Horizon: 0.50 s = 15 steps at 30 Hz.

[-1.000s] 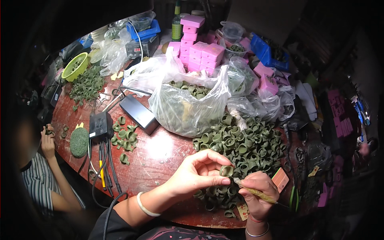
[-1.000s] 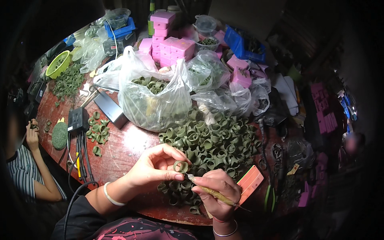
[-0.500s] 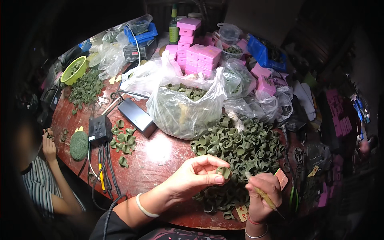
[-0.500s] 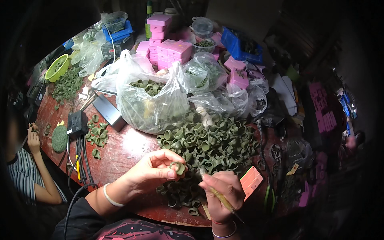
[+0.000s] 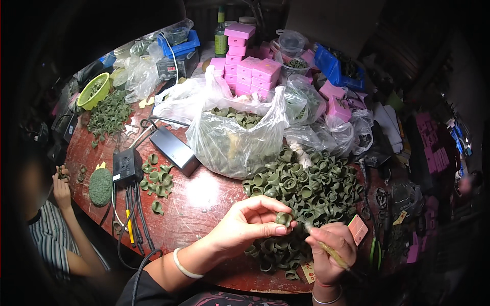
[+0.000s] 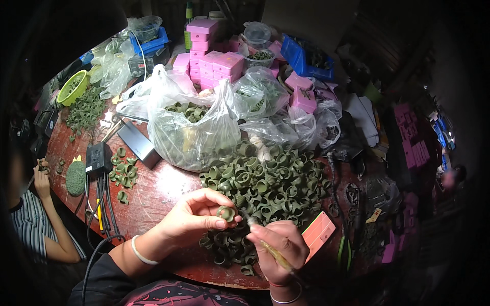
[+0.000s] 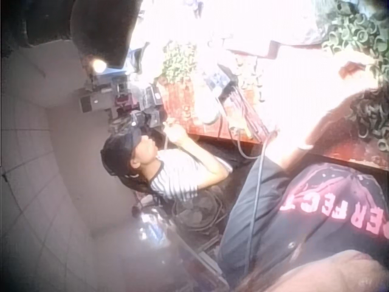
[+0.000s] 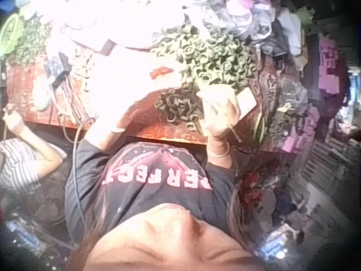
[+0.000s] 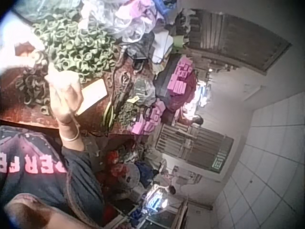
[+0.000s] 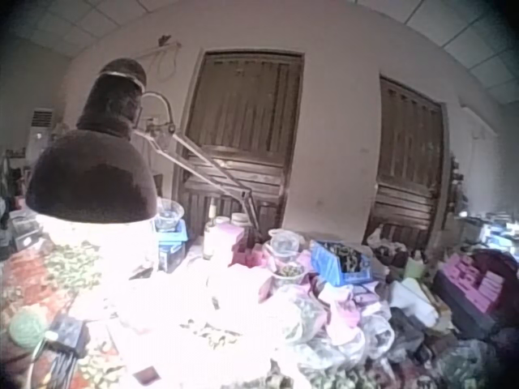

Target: The recorder is assembling small green floral or petal components at a workshop table.

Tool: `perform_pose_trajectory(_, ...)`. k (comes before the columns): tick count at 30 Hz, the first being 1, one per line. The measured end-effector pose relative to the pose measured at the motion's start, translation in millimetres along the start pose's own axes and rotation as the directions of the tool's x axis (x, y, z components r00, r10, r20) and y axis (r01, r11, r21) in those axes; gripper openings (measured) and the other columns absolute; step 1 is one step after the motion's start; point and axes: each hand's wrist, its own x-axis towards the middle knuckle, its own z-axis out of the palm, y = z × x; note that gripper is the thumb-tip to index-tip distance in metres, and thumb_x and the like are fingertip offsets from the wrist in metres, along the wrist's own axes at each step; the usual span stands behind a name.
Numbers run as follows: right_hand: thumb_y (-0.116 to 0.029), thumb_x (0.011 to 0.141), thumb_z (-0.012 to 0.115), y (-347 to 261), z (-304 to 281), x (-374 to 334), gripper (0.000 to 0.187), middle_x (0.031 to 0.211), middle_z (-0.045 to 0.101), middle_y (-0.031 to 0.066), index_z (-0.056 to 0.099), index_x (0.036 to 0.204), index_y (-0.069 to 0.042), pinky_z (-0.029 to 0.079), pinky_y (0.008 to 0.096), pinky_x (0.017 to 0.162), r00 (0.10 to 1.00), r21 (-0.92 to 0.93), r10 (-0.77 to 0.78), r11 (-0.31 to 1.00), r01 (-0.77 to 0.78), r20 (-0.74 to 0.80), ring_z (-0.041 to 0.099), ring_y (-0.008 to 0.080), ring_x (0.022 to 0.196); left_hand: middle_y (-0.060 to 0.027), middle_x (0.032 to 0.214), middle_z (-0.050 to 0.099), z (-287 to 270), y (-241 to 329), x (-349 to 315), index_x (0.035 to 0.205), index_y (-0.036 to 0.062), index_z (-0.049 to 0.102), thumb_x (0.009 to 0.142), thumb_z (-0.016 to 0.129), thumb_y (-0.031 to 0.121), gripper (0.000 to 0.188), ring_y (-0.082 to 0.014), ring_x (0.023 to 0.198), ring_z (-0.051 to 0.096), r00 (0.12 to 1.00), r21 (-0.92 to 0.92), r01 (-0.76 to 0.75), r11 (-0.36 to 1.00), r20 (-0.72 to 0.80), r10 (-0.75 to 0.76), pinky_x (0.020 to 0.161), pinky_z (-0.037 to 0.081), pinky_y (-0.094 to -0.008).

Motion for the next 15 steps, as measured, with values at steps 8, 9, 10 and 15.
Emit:
perform_pose_trajectory(8, 0.001, 0.076, 0.076, -3, -2, 1, 0.024, 0.081, 0.063, 0.0068, 0.069, 0.098, -0.002, 0.049, 0.0284, 0.061, 0.999, -0.098, -0.049, 0.994, 0.047, -0.016, 0.060, 0.0188, 0.068, -0.0134, 0.110, 0.063, 2, 0, 1, 0.118, -0.0022, 0.057, 0.087, 0.065, -0.005, 0.032, -0.0234, 0.106, 0.064, 1.000, 0.017, 0.021, 1.000, 0.016, -0.021, 0.094, 0.052, -0.0350)
perform_pose_trajectory(9, 0.001, 0.077, 0.074, -3, -3, -3, 0.023, 0.082, 0.063, 0.0074, 0.069, 0.099, -0.002, 0.049, 0.0279, 0.061, 0.998, -0.089, 0.050, 0.995, -0.052, -0.029, 0.060, 0.0190, 0.068, -0.0133, 0.111, 0.062, 3, 1, 1, 0.118, -0.0016, 0.057, 0.087, 0.065, -0.005, 0.033, -0.0251, 0.104, 0.065, 0.997, 0.045, 0.078, 0.996, -0.002, -0.078, 0.092, 0.053, -0.0363)
perform_pose_trajectory(10, 0.001, 0.079, 0.073, -3, -4, -5, 0.022, 0.083, 0.064, 0.0080, 0.069, 0.101, -0.002, 0.049, 0.0275, 0.061, 0.988, -0.082, 0.151, 0.985, -0.154, -0.042, 0.060, 0.0192, 0.068, -0.0133, 0.111, 0.062, 3, 1, 1, 0.118, -0.0016, 0.057, 0.087, 0.065, -0.005, 0.033, -0.0251, 0.104, 0.065, 0.997, 0.044, 0.080, 0.996, -0.002, -0.080, 0.092, 0.053, -0.0363)
perform_pose_trajectory(15, 0.000, 0.079, 0.074, -4, 6, 2, 0.027, 0.091, 0.058, 0.0084, 0.071, 0.105, -0.008, 0.049, 0.0290, 0.064, 0.966, -0.136, 0.139, 0.985, -0.110, 0.220, 0.059, 0.0185, 0.075, -0.0067, 0.112, 0.062, 2, 0, 1, 0.123, 0.0010, 0.057, 0.089, 0.066, 0.002, 0.035, -0.0143, 0.098, 0.062, 0.983, 0.243, 0.119, 0.963, 0.109, -0.149, 0.087, 0.052, -0.0291)
